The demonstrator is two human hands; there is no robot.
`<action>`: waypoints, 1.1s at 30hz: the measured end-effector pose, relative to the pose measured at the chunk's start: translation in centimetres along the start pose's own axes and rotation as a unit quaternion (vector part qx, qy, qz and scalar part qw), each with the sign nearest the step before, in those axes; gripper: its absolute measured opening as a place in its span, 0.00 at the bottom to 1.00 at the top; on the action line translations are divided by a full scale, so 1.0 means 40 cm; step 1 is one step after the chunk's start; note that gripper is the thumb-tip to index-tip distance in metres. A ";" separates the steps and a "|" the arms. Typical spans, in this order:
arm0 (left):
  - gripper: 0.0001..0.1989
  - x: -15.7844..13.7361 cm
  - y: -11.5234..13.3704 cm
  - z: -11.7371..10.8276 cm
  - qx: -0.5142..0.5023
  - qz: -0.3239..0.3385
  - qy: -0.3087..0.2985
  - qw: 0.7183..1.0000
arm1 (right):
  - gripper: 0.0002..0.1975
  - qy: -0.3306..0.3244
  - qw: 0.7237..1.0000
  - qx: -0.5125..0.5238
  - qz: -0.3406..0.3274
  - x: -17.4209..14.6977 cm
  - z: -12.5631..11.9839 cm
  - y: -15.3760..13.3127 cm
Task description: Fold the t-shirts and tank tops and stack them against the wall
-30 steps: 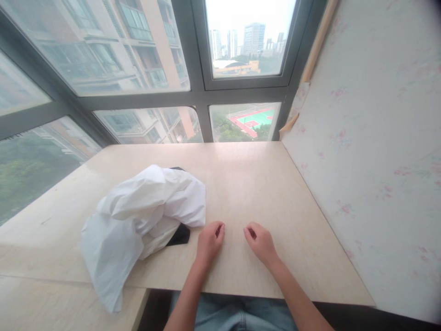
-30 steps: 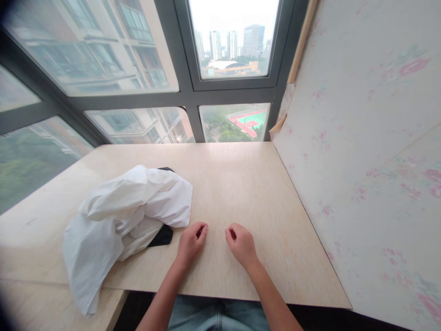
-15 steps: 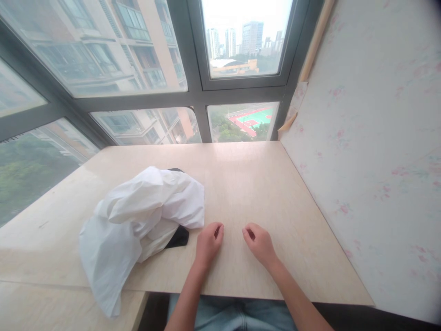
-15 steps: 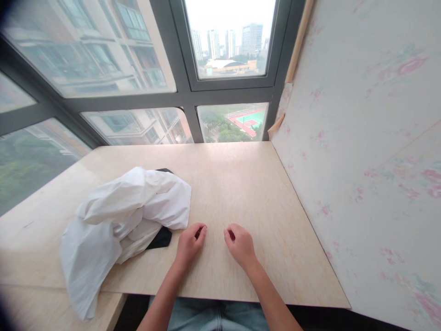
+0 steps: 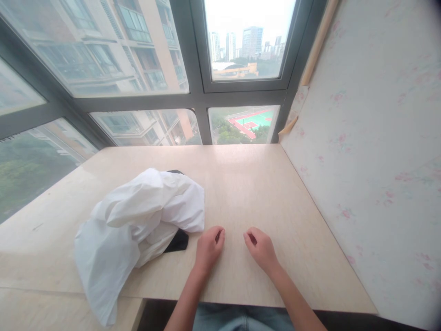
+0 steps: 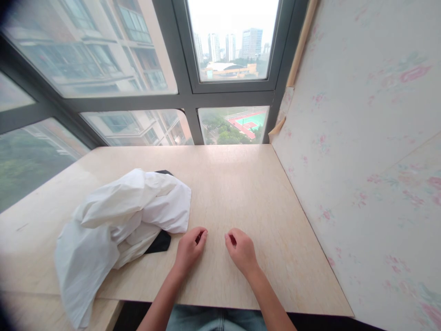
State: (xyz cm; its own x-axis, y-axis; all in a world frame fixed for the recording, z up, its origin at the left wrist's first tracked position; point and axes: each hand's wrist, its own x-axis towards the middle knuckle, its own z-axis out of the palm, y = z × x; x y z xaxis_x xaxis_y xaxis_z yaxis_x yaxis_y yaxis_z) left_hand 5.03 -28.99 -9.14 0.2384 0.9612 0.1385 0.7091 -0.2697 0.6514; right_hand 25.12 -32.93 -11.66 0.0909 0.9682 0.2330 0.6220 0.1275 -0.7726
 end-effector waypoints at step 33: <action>0.21 0.340 0.022 -0.628 -0.263 0.054 0.431 0.862 | 0.14 -0.001 1.000 0.023 -0.001 -0.001 -0.002 -0.003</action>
State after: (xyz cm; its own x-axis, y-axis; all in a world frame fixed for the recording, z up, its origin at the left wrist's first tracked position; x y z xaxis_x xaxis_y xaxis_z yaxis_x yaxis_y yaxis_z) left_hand -7.77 -14.73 12.06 -0.4577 0.6791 0.5738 0.2602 -0.5148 0.8169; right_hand 25.10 -33.03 -11.52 0.0878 0.9687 0.2322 0.5852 0.1385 -0.7990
